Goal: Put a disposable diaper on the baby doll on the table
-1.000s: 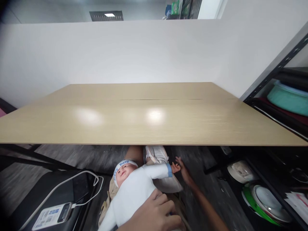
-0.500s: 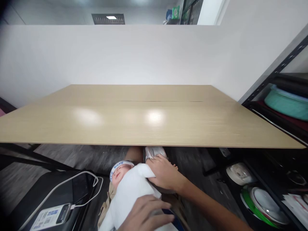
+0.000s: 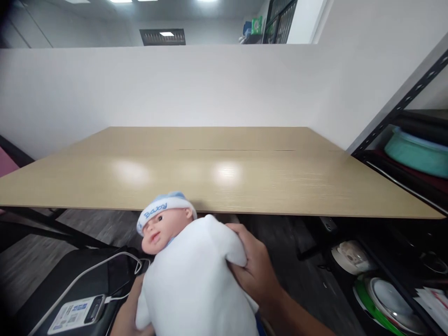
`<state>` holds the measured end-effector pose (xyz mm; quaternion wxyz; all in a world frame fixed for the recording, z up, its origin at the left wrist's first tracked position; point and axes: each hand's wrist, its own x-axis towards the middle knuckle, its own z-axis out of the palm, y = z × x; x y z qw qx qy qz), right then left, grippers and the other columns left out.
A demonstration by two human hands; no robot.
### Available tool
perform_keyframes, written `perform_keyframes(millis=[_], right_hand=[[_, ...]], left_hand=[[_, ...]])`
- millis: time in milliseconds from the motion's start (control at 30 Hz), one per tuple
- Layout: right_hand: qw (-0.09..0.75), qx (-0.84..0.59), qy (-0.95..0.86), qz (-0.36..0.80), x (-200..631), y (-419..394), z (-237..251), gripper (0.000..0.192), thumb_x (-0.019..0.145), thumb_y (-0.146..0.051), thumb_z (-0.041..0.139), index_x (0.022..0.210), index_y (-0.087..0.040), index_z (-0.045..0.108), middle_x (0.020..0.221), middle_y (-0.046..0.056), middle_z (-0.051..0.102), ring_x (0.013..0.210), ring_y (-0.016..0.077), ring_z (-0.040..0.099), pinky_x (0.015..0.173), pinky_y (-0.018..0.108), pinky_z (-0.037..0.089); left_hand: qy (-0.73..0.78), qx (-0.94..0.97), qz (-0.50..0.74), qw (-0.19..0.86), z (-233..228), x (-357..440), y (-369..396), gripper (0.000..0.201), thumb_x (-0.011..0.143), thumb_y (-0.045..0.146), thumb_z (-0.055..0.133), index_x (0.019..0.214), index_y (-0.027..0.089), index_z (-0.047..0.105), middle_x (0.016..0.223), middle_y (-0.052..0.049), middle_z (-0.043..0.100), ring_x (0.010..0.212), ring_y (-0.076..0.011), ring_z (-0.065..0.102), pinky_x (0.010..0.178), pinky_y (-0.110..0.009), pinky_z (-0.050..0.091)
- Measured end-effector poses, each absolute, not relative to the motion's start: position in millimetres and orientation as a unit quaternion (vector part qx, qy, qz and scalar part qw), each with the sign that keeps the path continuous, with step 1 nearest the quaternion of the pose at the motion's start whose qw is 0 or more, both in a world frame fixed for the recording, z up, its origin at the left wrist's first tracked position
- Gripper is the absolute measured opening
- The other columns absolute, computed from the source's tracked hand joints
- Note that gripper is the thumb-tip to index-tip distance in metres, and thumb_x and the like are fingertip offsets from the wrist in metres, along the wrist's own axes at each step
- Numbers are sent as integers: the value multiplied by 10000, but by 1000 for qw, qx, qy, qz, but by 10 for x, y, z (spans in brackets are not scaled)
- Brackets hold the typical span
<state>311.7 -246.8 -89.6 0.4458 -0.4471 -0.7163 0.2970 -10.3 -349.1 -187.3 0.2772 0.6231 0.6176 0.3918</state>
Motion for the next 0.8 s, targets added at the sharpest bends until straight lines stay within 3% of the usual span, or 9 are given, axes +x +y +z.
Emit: perform_keyframes(millis=[100, 233, 367, 633, 800], right_hand=[[380, -500, -748, 215, 3480, -2346, -653, 319, 962, -380, 609, 1264, -309, 682, 1077, 60, 815, 869, 282, 749, 753, 361, 579], [269, -560, -774, 122, 3850, -2050, -478, 263, 988, -402, 582, 1212, -304, 677, 1031, 81, 808, 898, 328, 752, 726, 385, 523], [205, -594, -775, 70, 4014, -1739, -569, 216, 1057, -460, 577, 1150, -282, 658, 1034, 90, 797, 917, 338, 737, 697, 388, 471], [254, -573, -775, 85, 4382, -1459, -1009, 299, 1035, -500, 632, 1265, -318, 692, 1279, 81, 780, 1169, 366, 716, 949, 497, 566], [272, -574, -765, 105, 4496, -1220, -1182, 345, 1042, -590, 631, 1241, -320, 713, 1254, 90, 797, 1120, 383, 747, 928, 520, 582]], left_hand=[[582, 693, 337, 260, -1406, -143, -2984, 543, 942, 482, 765, 1425, 324, 574, 1229, -39, 832, 964, -300, 832, 783, -342, 662], [548, 759, 266, 231, -892, -80, -2257, 478, 995, 485, 692, 1437, 332, 594, 1237, -9, 829, 1075, -312, 816, 839, -342, 606], [515, 796, 230, 220, -726, 30, -1658, 412, 994, 457, 679, 1365, 283, 635, 1246, -35, 817, 1100, -315, 791, 858, -358, 554], [533, 801, 174, 210, -781, -137, -1107, 592, 964, 662, 729, 1403, 277, 631, 1273, -70, 806, 1125, -341, 760, 891, -383, 523], [565, 798, 156, 138, -800, -365, -833, 631, 918, 743, 747, 1331, 270, 688, 1254, -95, 788, 1157, -356, 720, 904, -402, 522]])
